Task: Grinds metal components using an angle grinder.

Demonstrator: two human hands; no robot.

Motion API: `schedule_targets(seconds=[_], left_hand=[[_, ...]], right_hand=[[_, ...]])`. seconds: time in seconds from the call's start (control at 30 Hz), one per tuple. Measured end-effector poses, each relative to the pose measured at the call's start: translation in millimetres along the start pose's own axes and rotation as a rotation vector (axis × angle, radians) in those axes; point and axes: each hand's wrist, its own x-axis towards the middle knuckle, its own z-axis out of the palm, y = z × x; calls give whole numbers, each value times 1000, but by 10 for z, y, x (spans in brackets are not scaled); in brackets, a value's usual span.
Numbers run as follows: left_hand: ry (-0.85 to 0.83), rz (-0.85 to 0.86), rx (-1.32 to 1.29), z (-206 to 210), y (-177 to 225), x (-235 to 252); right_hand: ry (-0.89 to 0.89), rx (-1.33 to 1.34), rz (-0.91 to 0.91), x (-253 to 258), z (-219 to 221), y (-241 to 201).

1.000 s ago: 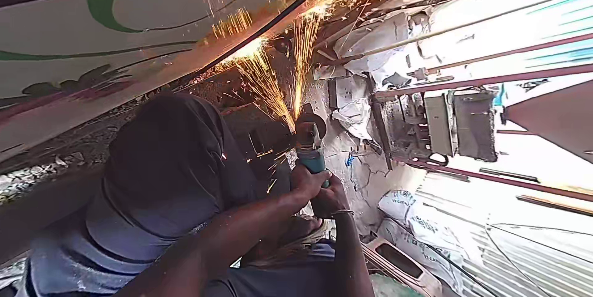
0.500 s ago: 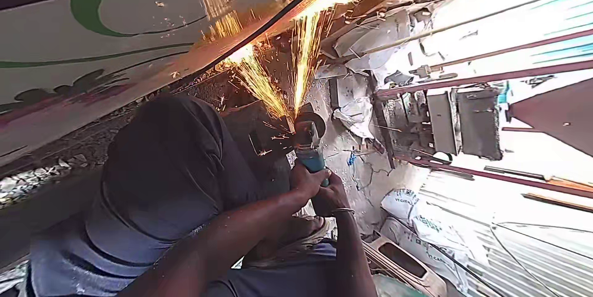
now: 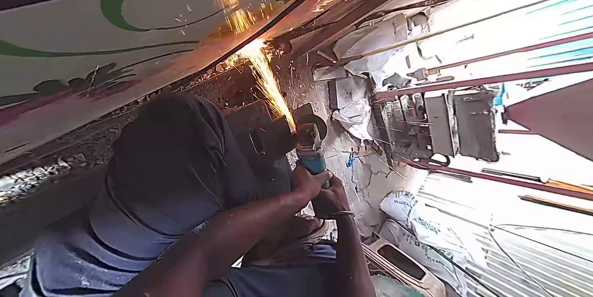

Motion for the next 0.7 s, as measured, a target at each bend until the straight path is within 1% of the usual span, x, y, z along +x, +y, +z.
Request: schedule_targets(seconds=[0.3, 0.5, 0.6, 0.7], left_hand=[[8, -36, 1, -38, 55, 6], [36, -12, -17, -35, 40, 42], [46, 10, -24, -50, 32, 26], [16, 74, -18, -54, 41, -18]], right_hand=[[-28, -128, -10, 85, -3, -21], [-17, -124, -1, 112, 18, -13], [-17, -92, -72, 91, 13, 9], [34, -26, -136, 32, 14, 26]])
